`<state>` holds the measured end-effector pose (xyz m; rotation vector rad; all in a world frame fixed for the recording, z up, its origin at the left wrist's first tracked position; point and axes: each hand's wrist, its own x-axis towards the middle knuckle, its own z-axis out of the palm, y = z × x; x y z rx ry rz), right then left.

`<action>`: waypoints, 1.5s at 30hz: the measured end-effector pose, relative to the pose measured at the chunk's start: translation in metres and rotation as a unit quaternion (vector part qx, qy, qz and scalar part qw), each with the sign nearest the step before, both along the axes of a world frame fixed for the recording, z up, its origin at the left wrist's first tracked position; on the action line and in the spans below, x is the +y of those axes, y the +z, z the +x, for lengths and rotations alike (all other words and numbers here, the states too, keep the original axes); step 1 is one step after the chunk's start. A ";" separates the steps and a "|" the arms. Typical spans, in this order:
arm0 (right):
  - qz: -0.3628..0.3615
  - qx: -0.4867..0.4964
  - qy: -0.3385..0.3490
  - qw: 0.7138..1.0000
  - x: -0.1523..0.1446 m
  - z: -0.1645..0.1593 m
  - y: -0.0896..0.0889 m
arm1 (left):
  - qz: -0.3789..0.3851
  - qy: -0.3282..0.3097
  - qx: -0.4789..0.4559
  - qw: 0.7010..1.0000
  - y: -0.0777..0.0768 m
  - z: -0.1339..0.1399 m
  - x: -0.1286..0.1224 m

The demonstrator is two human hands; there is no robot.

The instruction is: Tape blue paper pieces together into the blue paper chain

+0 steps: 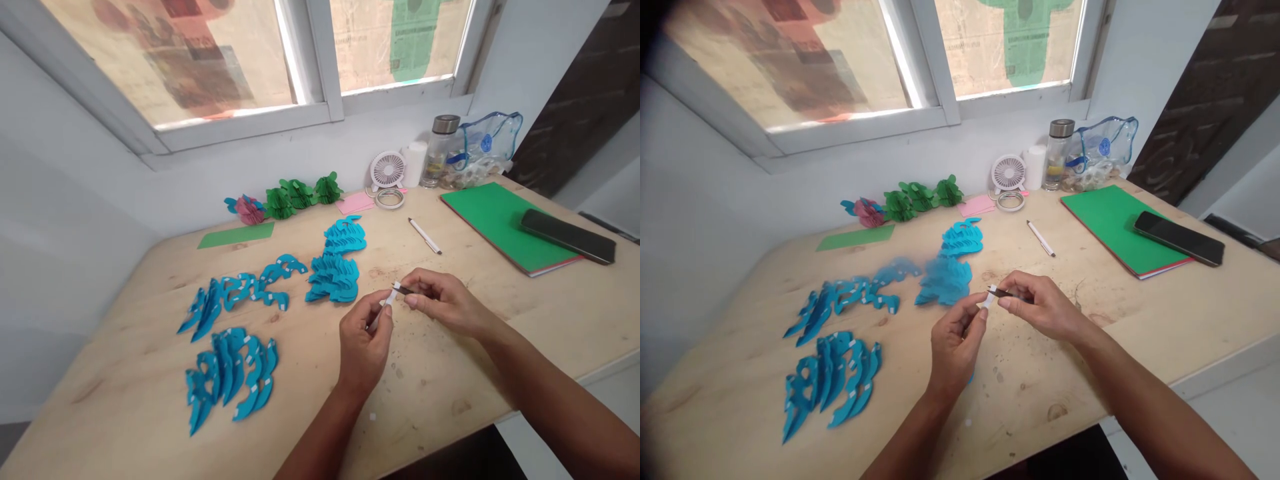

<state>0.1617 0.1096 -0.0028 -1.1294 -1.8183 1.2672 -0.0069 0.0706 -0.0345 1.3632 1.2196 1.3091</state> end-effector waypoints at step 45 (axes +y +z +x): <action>0.004 0.020 -0.014 1.000 -0.001 -0.006 -0.005 | 0.019 0.051 0.022 0.998 -0.004 0.000 0.001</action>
